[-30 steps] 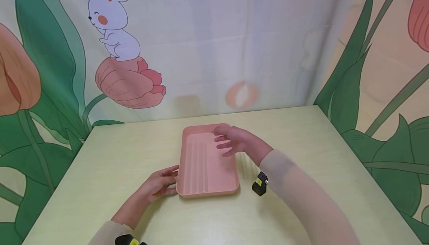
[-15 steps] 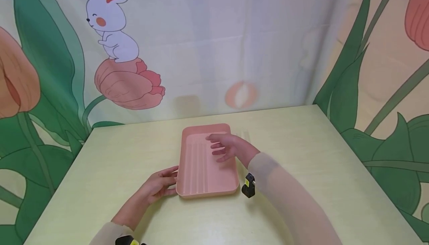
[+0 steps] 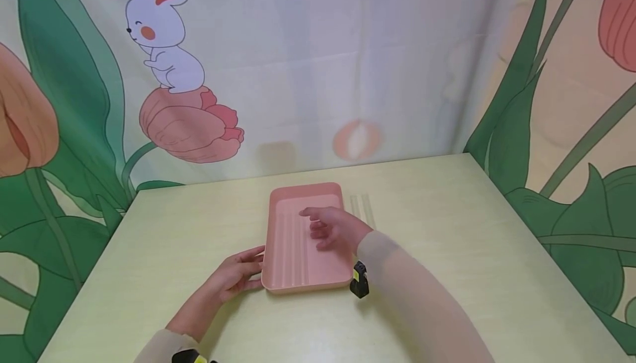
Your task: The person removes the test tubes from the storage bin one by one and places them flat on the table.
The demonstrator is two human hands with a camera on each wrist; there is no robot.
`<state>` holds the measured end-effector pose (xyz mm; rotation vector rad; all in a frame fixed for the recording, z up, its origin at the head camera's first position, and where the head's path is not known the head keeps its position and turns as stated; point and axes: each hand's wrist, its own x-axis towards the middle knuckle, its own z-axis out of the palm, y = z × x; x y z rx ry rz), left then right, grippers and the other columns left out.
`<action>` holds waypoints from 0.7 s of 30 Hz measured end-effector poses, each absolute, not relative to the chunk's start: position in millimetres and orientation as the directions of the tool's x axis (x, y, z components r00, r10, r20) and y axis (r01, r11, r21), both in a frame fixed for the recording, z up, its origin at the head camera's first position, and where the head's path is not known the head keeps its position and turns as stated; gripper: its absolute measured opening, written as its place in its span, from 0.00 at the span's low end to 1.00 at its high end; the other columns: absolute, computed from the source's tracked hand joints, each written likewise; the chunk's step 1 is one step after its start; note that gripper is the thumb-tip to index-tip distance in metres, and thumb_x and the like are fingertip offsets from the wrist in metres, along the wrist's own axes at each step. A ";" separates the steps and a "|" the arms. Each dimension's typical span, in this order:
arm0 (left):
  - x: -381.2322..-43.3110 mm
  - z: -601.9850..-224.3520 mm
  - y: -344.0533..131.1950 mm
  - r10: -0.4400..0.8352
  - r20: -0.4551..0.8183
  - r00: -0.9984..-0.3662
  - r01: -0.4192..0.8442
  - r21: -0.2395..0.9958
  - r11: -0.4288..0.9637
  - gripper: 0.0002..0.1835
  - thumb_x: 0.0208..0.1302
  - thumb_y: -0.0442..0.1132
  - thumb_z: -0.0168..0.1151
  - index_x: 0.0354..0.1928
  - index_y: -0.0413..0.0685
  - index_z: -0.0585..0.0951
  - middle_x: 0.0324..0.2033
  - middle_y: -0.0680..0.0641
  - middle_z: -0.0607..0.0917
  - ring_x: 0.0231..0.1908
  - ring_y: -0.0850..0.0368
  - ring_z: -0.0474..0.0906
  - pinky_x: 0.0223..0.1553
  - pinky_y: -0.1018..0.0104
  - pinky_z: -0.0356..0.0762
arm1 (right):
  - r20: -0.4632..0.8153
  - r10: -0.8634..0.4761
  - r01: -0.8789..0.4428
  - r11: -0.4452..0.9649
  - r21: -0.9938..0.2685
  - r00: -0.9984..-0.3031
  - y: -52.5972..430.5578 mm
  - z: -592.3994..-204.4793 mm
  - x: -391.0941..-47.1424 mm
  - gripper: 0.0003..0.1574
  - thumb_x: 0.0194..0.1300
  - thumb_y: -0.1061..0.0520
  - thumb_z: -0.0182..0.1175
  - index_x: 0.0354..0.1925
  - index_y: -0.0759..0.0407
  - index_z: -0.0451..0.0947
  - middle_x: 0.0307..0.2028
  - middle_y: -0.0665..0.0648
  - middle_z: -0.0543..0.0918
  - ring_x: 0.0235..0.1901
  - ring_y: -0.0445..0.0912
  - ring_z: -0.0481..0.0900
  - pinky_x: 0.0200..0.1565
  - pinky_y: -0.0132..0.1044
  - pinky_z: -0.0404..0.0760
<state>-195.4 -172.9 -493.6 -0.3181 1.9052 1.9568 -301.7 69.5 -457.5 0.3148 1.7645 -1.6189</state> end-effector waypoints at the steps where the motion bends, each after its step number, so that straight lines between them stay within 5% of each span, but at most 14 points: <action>1: -195.3 -493.8 -172.8 0.120 -0.421 -0.899 -0.425 0.905 -0.001 0.28 0.72 0.28 0.56 0.73 0.38 0.69 0.70 0.30 0.73 0.50 0.51 0.86 0.46 0.54 0.90 | -0.642 -0.276 0.616 0.184 -0.765 -0.715 68.7 -457.8 -301.7 0.38 0.73 0.44 0.59 0.71 0.63 0.65 0.62 0.61 0.74 0.55 0.51 0.75 0.67 0.59 0.78; 13: -195.5 -493.3 -174.4 0.116 -0.420 -0.900 -0.424 0.906 -0.005 0.29 0.72 0.26 0.55 0.74 0.38 0.69 0.69 0.30 0.74 0.49 0.52 0.86 0.45 0.56 0.90 | -0.657 -0.251 0.628 0.194 -0.754 -0.711 61.2 -460.5 -302.3 0.40 0.71 0.44 0.61 0.69 0.66 0.64 0.48 0.56 0.75 0.50 0.50 0.76 0.64 0.55 0.81; 21: -195.2 -492.3 -172.8 0.121 -0.413 -0.902 -0.418 0.909 -0.011 0.29 0.72 0.26 0.55 0.73 0.37 0.68 0.69 0.29 0.73 0.50 0.51 0.86 0.45 0.55 0.90 | -0.650 -0.255 0.621 0.192 -0.760 -0.716 57.9 -459.6 -300.9 0.25 0.71 0.47 0.62 0.55 0.61 0.68 0.41 0.55 0.74 0.45 0.49 0.76 0.51 0.48 0.86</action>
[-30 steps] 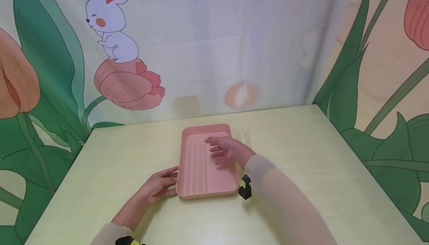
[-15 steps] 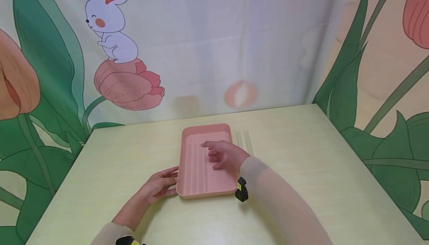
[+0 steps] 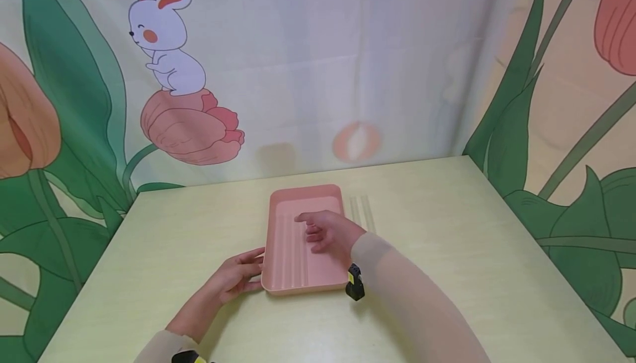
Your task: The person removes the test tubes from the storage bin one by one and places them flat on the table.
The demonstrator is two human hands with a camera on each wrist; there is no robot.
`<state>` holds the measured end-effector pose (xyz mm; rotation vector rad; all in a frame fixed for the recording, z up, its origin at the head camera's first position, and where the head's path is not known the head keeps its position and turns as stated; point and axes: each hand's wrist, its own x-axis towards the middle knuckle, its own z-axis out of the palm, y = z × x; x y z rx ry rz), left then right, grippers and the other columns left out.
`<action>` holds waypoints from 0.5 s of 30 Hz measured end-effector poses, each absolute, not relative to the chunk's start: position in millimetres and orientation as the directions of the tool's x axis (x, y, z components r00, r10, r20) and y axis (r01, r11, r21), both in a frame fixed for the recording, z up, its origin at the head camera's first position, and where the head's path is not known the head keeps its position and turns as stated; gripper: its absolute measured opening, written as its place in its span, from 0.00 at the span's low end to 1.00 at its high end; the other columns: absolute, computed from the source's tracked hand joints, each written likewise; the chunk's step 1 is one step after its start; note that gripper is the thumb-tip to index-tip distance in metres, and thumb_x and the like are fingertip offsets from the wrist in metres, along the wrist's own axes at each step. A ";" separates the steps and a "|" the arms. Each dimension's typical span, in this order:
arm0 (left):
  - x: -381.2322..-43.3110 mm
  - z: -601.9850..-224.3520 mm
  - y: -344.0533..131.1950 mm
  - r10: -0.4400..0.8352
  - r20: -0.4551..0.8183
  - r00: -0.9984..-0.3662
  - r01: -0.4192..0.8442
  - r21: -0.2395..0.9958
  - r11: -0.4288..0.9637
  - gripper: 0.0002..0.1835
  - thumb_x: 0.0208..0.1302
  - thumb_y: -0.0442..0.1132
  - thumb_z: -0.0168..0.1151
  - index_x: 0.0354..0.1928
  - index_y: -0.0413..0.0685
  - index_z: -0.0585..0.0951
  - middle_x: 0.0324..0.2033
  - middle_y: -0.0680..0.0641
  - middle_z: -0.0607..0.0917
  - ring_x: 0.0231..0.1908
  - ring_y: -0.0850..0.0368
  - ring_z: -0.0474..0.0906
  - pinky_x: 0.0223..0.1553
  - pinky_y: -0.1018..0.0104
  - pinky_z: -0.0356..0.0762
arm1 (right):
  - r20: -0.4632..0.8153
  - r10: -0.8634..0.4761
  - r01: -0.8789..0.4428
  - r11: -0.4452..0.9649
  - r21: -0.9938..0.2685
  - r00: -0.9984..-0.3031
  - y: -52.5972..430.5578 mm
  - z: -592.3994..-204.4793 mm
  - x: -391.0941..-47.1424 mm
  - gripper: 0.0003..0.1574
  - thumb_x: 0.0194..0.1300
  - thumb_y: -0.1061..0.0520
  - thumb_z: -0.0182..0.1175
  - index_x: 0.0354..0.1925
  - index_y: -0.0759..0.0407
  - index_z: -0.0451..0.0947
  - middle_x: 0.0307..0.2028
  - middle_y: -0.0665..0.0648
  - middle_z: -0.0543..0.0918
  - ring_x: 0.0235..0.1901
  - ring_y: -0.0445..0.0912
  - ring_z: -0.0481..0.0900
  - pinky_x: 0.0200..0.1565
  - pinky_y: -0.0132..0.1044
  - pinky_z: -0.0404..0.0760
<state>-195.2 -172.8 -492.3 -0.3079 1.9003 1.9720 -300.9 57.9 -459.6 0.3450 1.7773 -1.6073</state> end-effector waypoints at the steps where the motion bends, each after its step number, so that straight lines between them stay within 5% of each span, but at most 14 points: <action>1: -195.2 -492.5 -173.0 0.122 -0.413 -0.902 -0.417 0.909 -0.009 0.29 0.72 0.27 0.56 0.74 0.37 0.68 0.69 0.29 0.73 0.50 0.51 0.86 0.45 0.55 0.90 | -0.649 -0.257 0.621 0.192 -0.760 -0.716 57.1 -459.3 -300.4 0.23 0.71 0.47 0.61 0.54 0.60 0.68 0.41 0.55 0.74 0.45 0.49 0.75 0.50 0.47 0.86; 9: -195.3 -492.7 -173.9 0.118 -0.420 -0.900 -0.424 0.905 -0.012 0.28 0.72 0.27 0.56 0.73 0.37 0.69 0.69 0.29 0.73 0.50 0.51 0.86 0.46 0.54 0.90 | -0.656 -0.237 0.626 0.197 -0.755 -0.716 49.8 -457.2 -297.4 0.20 0.71 0.52 0.61 0.54 0.60 0.69 0.44 0.55 0.73 0.46 0.48 0.73 0.54 0.49 0.86; 15: -194.3 -493.1 -173.5 0.125 -0.418 -0.900 -0.422 0.906 -0.010 0.28 0.72 0.27 0.56 0.74 0.37 0.68 0.69 0.29 0.73 0.51 0.51 0.86 0.47 0.53 0.90 | -0.646 -0.194 0.605 0.233 -0.762 -0.739 45.6 -459.4 -296.5 0.21 0.69 0.57 0.63 0.55 0.64 0.69 0.44 0.56 0.73 0.41 0.46 0.73 0.33 0.40 0.88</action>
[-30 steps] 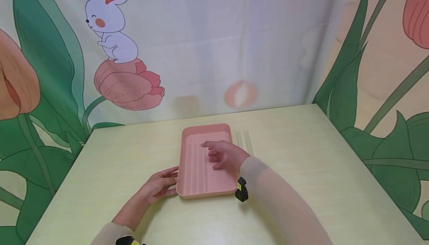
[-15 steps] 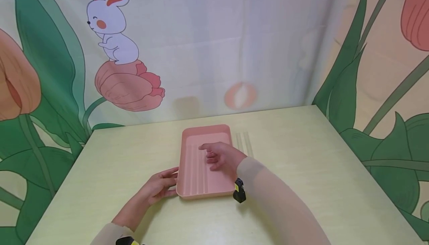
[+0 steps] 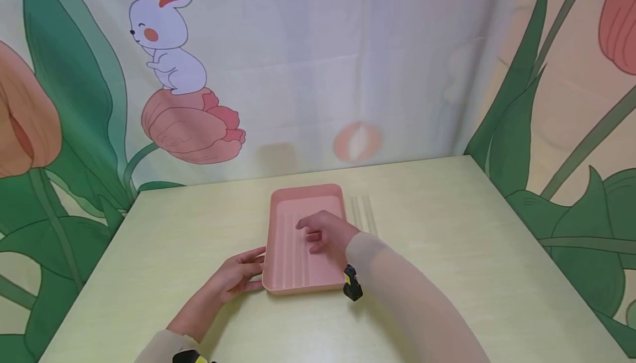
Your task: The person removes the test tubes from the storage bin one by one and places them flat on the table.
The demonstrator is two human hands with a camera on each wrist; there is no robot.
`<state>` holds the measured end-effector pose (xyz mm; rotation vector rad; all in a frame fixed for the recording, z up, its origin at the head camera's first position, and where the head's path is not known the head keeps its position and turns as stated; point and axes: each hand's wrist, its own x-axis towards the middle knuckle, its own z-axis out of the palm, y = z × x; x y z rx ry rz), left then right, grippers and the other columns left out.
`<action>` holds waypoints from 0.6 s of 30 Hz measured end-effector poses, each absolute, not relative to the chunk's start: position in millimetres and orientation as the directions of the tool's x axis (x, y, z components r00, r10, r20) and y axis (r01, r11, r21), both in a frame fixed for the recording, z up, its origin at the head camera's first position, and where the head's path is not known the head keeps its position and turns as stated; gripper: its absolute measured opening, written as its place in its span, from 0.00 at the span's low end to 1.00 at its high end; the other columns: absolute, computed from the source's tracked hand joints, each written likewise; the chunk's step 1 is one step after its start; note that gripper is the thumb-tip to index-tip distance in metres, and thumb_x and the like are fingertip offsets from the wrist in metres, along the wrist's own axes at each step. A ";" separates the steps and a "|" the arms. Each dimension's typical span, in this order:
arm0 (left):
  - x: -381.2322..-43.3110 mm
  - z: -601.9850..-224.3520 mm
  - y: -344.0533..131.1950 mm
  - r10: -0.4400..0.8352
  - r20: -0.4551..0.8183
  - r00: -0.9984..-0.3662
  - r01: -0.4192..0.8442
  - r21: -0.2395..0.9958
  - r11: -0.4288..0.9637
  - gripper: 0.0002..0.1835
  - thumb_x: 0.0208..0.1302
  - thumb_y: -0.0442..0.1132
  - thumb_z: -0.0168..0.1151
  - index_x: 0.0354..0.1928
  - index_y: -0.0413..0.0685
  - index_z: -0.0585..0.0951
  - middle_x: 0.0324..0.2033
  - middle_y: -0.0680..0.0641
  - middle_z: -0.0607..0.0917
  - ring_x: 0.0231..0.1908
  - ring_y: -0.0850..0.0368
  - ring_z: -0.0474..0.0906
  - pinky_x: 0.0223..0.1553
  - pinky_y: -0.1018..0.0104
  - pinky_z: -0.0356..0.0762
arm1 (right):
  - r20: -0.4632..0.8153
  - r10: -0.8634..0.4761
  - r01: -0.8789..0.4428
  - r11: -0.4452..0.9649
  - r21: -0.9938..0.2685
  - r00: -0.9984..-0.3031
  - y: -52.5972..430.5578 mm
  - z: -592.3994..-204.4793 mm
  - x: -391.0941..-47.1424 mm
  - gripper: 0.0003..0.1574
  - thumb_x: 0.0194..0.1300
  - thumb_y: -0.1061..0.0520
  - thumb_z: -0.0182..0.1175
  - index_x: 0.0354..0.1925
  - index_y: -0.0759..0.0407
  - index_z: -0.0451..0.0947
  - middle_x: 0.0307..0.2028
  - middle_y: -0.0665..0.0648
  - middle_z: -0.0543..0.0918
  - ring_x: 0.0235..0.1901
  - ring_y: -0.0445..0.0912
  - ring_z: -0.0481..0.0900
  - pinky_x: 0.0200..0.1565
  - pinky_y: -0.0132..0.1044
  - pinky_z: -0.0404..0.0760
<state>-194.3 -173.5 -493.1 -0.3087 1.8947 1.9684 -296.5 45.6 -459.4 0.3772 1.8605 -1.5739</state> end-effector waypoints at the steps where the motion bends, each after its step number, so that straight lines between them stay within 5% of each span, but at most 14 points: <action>1: -194.2 -493.5 -173.3 0.130 -0.415 -0.901 -0.419 0.908 -0.010 0.29 0.73 0.27 0.55 0.74 0.37 0.68 0.70 0.29 0.72 0.51 0.51 0.85 0.47 0.54 0.90 | -0.640 -0.187 0.596 0.243 -0.765 -0.745 45.1 -460.1 -295.9 0.21 0.69 0.58 0.63 0.55 0.64 0.70 0.44 0.56 0.73 0.39 0.46 0.74 0.31 0.39 0.87; 8: -193.4 -495.0 -173.3 0.148 -0.400 -0.904 -0.405 0.914 -0.003 0.29 0.73 0.26 0.53 0.75 0.35 0.66 0.71 0.27 0.70 0.51 0.51 0.85 0.45 0.55 0.90 | -0.595 -0.156 0.543 0.279 -0.792 -0.789 40.6 -463.6 -289.2 0.20 0.64 0.64 0.64 0.54 0.69 0.75 0.43 0.58 0.72 0.30 0.46 0.75 0.24 0.36 0.86; 13: -193.9 -493.4 -172.5 0.135 -0.404 -0.905 -0.408 0.913 0.001 0.29 0.73 0.27 0.54 0.74 0.35 0.66 0.70 0.28 0.72 0.50 0.51 0.86 0.44 0.56 0.91 | -0.574 -0.102 0.516 0.332 -0.790 -0.812 34.5 -468.0 -290.7 0.22 0.62 0.67 0.64 0.55 0.70 0.78 0.43 0.59 0.74 0.26 0.46 0.74 0.34 0.43 0.91; 16: -193.8 -492.4 -172.5 0.138 -0.403 -0.904 -0.406 0.914 0.010 0.29 0.73 0.27 0.54 0.75 0.35 0.66 0.70 0.27 0.71 0.50 0.52 0.86 0.44 0.56 0.91 | -0.551 -0.073 0.484 0.391 -0.783 -0.832 30.4 -486.8 -303.3 0.17 0.59 0.68 0.67 0.48 0.70 0.79 0.38 0.58 0.75 0.25 0.46 0.73 0.39 0.48 0.92; 18: -193.5 -492.3 -172.8 0.142 -0.402 -0.905 -0.404 0.915 0.012 0.29 0.73 0.27 0.54 0.75 0.35 0.66 0.70 0.27 0.71 0.50 0.52 0.85 0.44 0.56 0.91 | -0.517 -0.092 0.435 0.426 -0.793 -0.851 29.8 -512.3 -319.7 0.12 0.53 0.67 0.72 0.35 0.67 0.79 0.29 0.57 0.73 0.21 0.45 0.72 0.35 0.46 0.91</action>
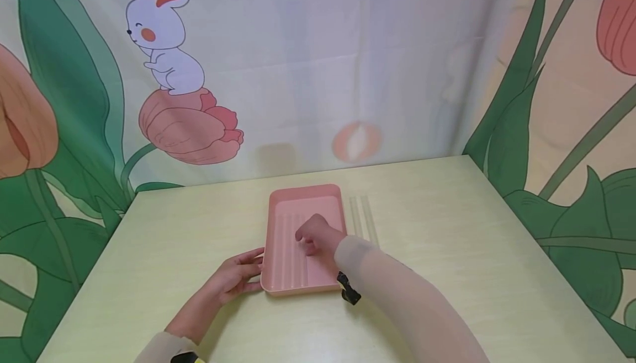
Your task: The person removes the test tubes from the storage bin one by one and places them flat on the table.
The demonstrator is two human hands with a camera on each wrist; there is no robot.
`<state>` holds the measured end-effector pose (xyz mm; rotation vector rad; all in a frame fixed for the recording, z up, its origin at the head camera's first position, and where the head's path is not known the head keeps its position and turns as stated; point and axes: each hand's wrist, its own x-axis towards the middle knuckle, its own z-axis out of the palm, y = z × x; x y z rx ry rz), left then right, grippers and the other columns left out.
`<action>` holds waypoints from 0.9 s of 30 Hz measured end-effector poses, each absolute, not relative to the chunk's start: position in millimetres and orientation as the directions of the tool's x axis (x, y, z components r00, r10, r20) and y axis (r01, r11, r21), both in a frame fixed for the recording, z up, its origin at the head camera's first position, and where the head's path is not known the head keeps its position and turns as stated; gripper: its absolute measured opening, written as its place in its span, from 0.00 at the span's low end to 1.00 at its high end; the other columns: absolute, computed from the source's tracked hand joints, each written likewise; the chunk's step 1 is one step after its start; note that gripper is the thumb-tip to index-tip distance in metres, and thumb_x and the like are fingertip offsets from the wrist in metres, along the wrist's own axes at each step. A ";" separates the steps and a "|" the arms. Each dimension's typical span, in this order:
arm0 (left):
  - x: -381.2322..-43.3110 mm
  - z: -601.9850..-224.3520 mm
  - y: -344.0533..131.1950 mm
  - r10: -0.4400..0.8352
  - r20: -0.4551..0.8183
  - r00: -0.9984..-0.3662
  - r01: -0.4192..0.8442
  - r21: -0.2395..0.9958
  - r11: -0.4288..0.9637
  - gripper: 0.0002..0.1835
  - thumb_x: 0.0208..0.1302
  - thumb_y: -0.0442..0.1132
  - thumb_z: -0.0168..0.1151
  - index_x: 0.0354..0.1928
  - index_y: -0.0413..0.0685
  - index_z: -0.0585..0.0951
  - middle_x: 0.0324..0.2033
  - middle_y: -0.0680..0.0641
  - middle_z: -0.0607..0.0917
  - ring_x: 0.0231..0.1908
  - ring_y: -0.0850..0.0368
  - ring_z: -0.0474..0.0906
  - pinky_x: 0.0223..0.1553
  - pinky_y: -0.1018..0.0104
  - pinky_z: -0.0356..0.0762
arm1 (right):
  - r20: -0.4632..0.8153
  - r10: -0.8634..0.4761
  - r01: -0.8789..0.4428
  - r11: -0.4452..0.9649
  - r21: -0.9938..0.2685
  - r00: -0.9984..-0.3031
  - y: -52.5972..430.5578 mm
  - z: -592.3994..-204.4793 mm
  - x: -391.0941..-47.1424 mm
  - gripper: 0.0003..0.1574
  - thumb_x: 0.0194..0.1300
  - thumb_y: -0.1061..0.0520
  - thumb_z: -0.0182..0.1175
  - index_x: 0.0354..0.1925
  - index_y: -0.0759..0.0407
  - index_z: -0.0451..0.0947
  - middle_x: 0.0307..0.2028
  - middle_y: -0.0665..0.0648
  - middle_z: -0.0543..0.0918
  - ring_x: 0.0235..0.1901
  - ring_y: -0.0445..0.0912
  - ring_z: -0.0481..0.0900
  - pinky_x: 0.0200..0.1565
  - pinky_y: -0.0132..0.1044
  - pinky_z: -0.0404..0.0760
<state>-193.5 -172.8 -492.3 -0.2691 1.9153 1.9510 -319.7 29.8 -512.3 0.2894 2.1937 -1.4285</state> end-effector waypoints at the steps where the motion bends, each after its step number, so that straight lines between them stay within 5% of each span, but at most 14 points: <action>1: -193.4 -492.0 -172.8 0.145 -0.400 -0.905 -0.403 0.915 0.013 0.29 0.73 0.27 0.54 0.75 0.35 0.66 0.70 0.27 0.71 0.50 0.52 0.85 0.44 0.56 0.91 | -0.501 -0.090 0.418 0.437 -0.797 -0.861 28.8 -522.1 -325.2 0.13 0.51 0.68 0.73 0.29 0.65 0.75 0.25 0.56 0.70 0.19 0.45 0.71 0.32 0.46 0.91; 6: -193.6 -491.5 -172.4 0.142 -0.399 -0.906 -0.402 0.916 0.008 0.29 0.73 0.27 0.53 0.75 0.35 0.66 0.70 0.27 0.71 0.50 0.52 0.85 0.45 0.56 0.91 | -0.474 -0.054 0.394 0.477 -0.785 -0.879 23.4 -505.1 -311.1 0.27 0.52 0.71 0.68 0.18 0.57 0.58 0.16 0.52 0.58 0.12 0.44 0.66 0.21 0.40 0.83; 15: -193.8 -492.3 -171.4 0.127 -0.406 -0.905 -0.408 0.913 0.012 0.29 0.73 0.27 0.54 0.74 0.36 0.67 0.69 0.27 0.72 0.51 0.50 0.85 0.44 0.55 0.91 | -0.452 -0.045 0.384 0.457 -0.802 -0.891 24.0 -467.2 -280.1 0.25 0.57 0.72 0.62 0.18 0.56 0.58 0.16 0.50 0.59 0.12 0.41 0.63 0.18 0.32 0.78; 18: -194.4 -493.8 -171.5 0.124 -0.406 -0.905 -0.409 0.913 0.007 0.28 0.73 0.26 0.54 0.74 0.36 0.67 0.69 0.28 0.73 0.50 0.51 0.86 0.44 0.55 0.91 | -0.465 -0.062 0.403 0.407 -0.820 -0.883 28.2 -470.7 -283.2 0.08 0.58 0.71 0.62 0.32 0.65 0.71 0.22 0.53 0.66 0.14 0.41 0.67 0.18 0.32 0.80; 22: -195.0 -494.9 -172.0 0.124 -0.409 -0.904 -0.412 0.911 0.003 0.28 0.73 0.27 0.54 0.74 0.36 0.68 0.69 0.28 0.73 0.50 0.52 0.86 0.44 0.56 0.91 | -0.496 -0.084 0.453 0.299 -0.840 -0.864 31.6 -468.8 -282.8 0.30 0.60 0.71 0.61 0.61 0.71 0.70 0.34 0.58 0.70 0.20 0.44 0.69 0.20 0.33 0.82; 27: -196.1 -495.6 -172.5 0.113 -0.415 -0.903 -0.418 0.909 0.003 0.28 0.73 0.27 0.55 0.74 0.38 0.69 0.69 0.29 0.73 0.50 0.52 0.86 0.44 0.55 0.91 | -0.522 -0.095 0.486 0.257 -0.836 -0.848 33.6 -466.1 -283.0 0.35 0.60 0.71 0.61 0.66 0.70 0.67 0.34 0.58 0.70 0.23 0.45 0.69 0.20 0.34 0.83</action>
